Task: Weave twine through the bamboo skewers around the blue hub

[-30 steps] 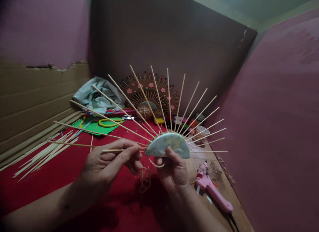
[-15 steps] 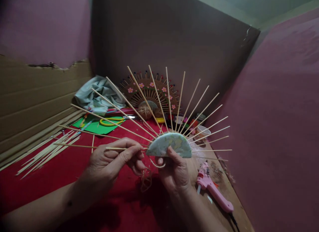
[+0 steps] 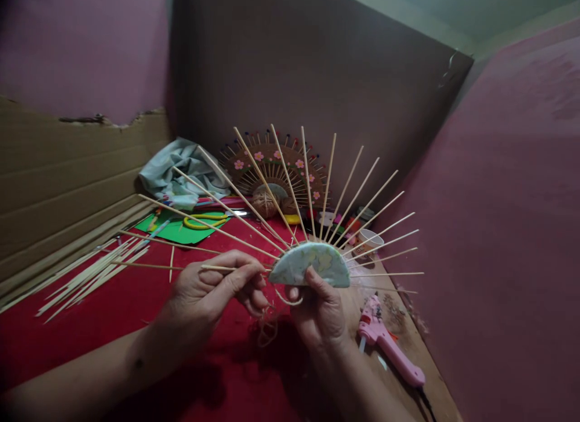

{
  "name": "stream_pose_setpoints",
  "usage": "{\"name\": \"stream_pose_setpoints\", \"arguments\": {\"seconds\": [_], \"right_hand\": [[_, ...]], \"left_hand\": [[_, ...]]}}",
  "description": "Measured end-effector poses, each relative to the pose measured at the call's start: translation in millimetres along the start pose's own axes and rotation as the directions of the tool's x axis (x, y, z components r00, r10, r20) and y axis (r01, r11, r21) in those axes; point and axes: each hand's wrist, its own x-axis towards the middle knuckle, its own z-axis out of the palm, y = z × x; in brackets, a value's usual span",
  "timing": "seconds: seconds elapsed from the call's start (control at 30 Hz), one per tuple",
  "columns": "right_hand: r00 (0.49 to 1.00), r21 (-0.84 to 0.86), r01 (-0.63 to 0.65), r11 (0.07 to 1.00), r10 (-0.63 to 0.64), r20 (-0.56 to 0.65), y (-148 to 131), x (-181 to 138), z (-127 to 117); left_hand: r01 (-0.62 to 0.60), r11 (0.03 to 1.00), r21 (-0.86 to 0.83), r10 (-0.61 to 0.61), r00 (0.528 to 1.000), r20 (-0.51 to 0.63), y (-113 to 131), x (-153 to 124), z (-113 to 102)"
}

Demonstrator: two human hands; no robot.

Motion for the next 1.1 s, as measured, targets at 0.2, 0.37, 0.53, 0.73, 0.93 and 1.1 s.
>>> {"name": "stream_pose_setpoints", "arguments": {"seconds": [0.2, 0.37, 0.53, 0.73, 0.93, 1.1], "right_hand": [[1.000, 0.034, 0.025, 0.999, -0.025, 0.008, -1.0, 2.3, 3.2], [0.999, 0.090, -0.016, 0.996, 0.019, -0.034, -4.2, 2.7, 6.6], [0.999, 0.132, -0.025, 0.991, 0.031, -0.038, -7.4, 1.3, 6.0], [0.998, 0.126, -0.056, 0.990, 0.061, -0.034, -5.3, 2.0, 3.1], [0.998, 0.118, -0.059, 0.991, 0.063, -0.030, -4.7, 2.6, 3.5], [0.998, 0.112, -0.050, 0.992, 0.054, -0.033, -5.7, 2.3, 4.7]], "left_hand": [[-0.065, 0.997, 0.051, 0.066, 0.998, -0.019, 2.1, -0.9, 0.0], [-0.145, 0.983, 0.116, 0.154, 0.986, -0.065, 8.8, -4.4, -2.7], [-0.144, 0.979, 0.142, 0.153, 0.987, -0.048, 6.3, -5.1, -2.6], [-0.102, 0.988, 0.117, 0.106, 0.994, -0.031, 1.6, -3.7, -2.0], [-0.088, 0.991, 0.097, 0.091, 0.995, -0.031, 3.0, -2.8, -2.4], [-0.084, 0.993, 0.088, 0.087, 0.996, -0.032, 2.9, -2.9, -2.3]]}}
